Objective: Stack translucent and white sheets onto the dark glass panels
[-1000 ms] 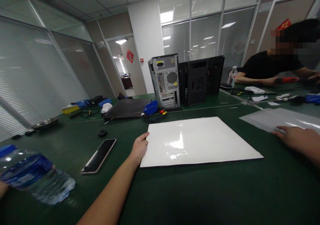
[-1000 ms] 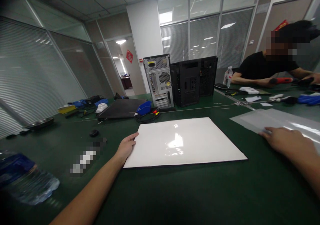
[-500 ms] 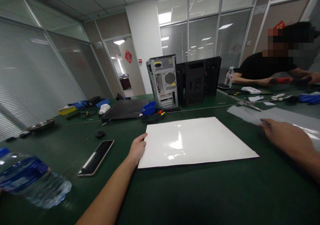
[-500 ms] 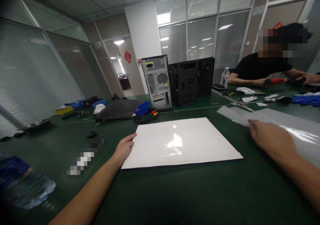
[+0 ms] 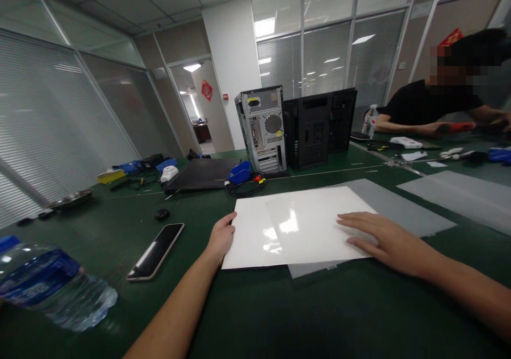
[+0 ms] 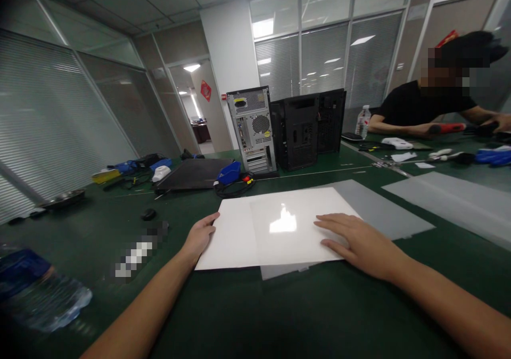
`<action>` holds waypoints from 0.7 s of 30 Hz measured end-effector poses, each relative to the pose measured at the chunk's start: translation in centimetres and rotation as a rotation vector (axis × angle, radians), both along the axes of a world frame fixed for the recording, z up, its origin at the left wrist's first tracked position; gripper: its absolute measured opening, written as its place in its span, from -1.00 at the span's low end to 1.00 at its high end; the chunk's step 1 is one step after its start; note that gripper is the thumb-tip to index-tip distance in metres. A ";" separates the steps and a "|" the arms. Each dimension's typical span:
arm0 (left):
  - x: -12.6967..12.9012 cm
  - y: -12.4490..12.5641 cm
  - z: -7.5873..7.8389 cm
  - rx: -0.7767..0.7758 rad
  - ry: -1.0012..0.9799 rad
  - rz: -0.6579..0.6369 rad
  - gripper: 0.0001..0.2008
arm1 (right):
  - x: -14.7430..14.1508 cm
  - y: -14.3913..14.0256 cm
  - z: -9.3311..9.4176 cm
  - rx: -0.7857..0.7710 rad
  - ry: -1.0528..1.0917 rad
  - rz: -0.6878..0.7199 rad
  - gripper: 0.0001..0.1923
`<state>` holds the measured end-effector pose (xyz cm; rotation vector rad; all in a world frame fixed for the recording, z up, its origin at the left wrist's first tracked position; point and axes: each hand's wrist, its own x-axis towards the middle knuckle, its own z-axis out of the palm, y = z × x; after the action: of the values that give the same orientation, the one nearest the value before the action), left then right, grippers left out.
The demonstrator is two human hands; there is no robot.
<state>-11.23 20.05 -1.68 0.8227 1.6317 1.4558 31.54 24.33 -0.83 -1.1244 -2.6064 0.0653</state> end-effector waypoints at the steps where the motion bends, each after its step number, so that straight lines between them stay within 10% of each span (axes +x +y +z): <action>1: 0.0 0.0 0.0 0.001 0.000 0.000 -0.39 | 1.0 0.7 -0.4 0.005 0.004 -0.057 -0.42; 10: -0.3 0.3 -0.5 0.011 -0.003 0.000 -0.39 | 6.7 4.5 -1.6 -0.045 -0.035 -0.402 -0.35; 21: -0.1 -0.1 0.0 0.007 0.016 0.004 -0.42 | 2.5 2.1 -0.5 -0.073 0.058 -0.123 -0.46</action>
<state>-11.36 20.00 -1.69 0.8367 1.6422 1.4620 34.04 26.41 -1.34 -1.2851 -2.4966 0.1647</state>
